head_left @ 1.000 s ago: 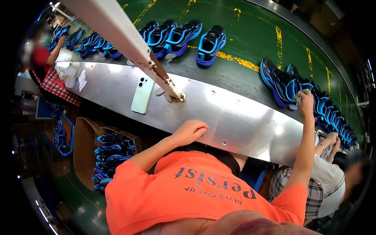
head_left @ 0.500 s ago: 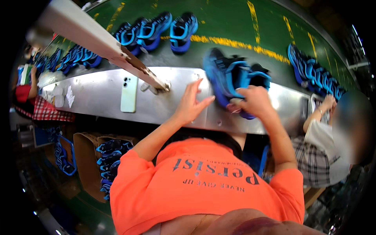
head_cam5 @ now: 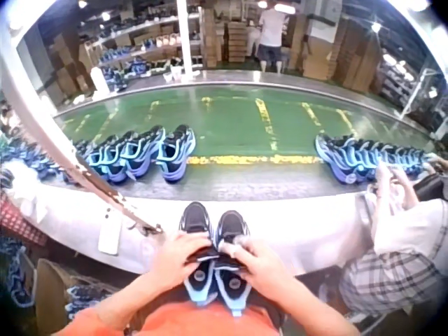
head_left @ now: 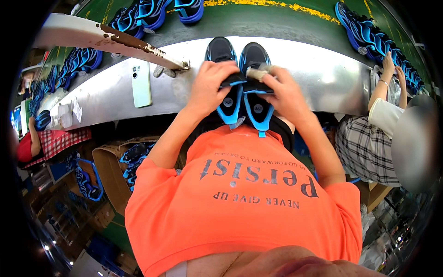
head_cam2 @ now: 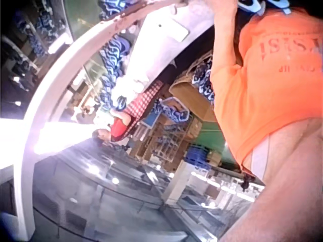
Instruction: The person performs a series of assembly steps on several blue and black shoes by hand, including inserting white support components, wiping the shoe surfaces, and placing completed units back onto a moving conveyor belt.
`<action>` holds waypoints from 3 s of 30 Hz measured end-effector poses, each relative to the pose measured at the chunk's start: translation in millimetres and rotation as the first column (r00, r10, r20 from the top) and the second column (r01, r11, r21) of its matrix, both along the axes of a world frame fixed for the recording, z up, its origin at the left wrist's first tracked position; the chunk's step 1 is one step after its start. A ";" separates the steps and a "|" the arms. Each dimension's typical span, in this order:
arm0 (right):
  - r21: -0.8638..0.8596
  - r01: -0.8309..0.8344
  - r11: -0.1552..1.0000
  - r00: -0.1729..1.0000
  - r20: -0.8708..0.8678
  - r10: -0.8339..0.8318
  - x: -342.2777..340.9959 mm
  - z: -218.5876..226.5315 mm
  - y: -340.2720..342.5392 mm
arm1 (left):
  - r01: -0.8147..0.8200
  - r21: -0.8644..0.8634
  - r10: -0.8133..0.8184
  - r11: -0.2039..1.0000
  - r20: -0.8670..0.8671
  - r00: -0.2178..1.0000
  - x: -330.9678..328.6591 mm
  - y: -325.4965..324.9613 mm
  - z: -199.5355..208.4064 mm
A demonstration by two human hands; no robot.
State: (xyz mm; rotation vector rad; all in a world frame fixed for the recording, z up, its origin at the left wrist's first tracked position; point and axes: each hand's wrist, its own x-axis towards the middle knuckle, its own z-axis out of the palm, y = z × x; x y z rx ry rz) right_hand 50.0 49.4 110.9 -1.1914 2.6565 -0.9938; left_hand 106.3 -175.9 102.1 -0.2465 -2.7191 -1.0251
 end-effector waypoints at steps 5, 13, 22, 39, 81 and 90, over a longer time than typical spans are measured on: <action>-0.248 0.132 0.960 0.954 0.294 -0.055 3.7 -16.2 6.1 | 0.161 0.052 -0.168 0.986 0.161 0.973 23.2 -5.4 -6.9; 0.061 0.009 0.998 0.980 -0.199 0.003 25.7 -6.5 -3.1 | 0.117 -0.285 -0.136 0.951 -0.047 0.990 38.4 8.7 -17.8; 0.042 0.017 0.999 0.994 -0.109 -0.012 46.2 -5.6 7.8 | -0.057 -0.205 0.053 0.977 -0.023 0.998 59.8 22.9 -5.5; -0.139 -0.202 0.969 0.979 -0.008 0.203 33.9 -26.2 9.2 | 0.119 -0.464 -0.075 0.878 0.114 0.991 42.1 13.0 22.0; 0.078 0.028 0.997 0.906 0.420 -0.058 3.4 2.3 10.5 | 0.064 0.290 -0.177 0.955 0.384 0.906 6.4 -9.4 5.9; 0.117 0.009 0.993 0.916 0.398 -0.055 -0.7 3.0 5.8 | 0.031 0.340 -0.201 0.940 0.477 0.855 2.9 -12.8 1.7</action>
